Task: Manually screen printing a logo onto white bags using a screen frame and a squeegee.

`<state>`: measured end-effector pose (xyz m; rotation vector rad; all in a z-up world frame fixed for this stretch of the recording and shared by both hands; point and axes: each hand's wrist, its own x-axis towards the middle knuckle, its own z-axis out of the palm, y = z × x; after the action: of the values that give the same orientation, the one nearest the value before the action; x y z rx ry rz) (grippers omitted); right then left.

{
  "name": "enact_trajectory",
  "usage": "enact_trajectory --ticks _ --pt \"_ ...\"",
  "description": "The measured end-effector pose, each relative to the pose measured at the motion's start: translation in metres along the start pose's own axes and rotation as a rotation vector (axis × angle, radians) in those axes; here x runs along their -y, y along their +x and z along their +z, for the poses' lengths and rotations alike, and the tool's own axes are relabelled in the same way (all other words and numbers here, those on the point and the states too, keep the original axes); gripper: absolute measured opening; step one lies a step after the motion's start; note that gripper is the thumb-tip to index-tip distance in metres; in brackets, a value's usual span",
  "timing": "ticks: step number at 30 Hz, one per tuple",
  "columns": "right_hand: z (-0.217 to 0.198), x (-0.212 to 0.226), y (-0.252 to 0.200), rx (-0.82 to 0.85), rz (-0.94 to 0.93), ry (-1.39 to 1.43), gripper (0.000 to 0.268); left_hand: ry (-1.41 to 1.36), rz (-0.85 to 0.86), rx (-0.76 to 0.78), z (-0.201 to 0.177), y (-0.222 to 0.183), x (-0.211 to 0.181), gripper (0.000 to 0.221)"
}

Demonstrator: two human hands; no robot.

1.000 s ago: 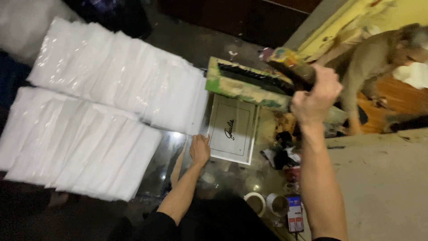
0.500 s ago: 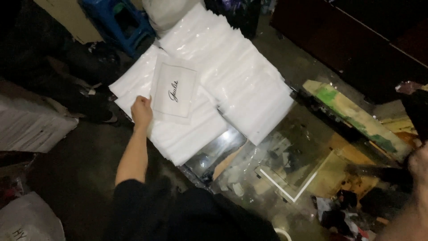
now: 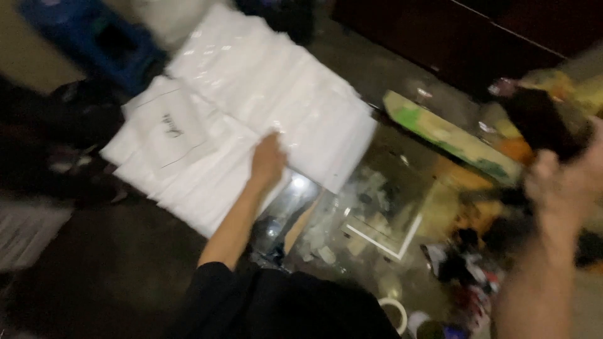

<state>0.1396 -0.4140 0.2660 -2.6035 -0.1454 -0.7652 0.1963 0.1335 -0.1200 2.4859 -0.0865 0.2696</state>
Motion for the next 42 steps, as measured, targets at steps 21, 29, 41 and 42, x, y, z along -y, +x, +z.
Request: enact_trajectory --ticks 21,29,41,42 --pt "-0.001 0.022 0.010 -0.178 -0.090 -0.287 0.059 0.192 0.346 0.984 0.139 -0.104 -0.292 0.089" --pt "-0.005 0.041 0.007 -0.168 -0.056 -0.237 0.051 0.178 0.379 0.855 0.160 -0.119 -0.301 0.097" --pt "0.018 0.029 -0.045 -0.266 -0.087 -0.165 0.059 -0.337 0.161 0.551 0.082 -0.113 -0.295 0.087" --pt "0.029 0.019 -0.067 -0.312 -0.104 -0.127 0.065 -0.587 -0.040 0.446 0.066 -0.110 -0.289 0.080"
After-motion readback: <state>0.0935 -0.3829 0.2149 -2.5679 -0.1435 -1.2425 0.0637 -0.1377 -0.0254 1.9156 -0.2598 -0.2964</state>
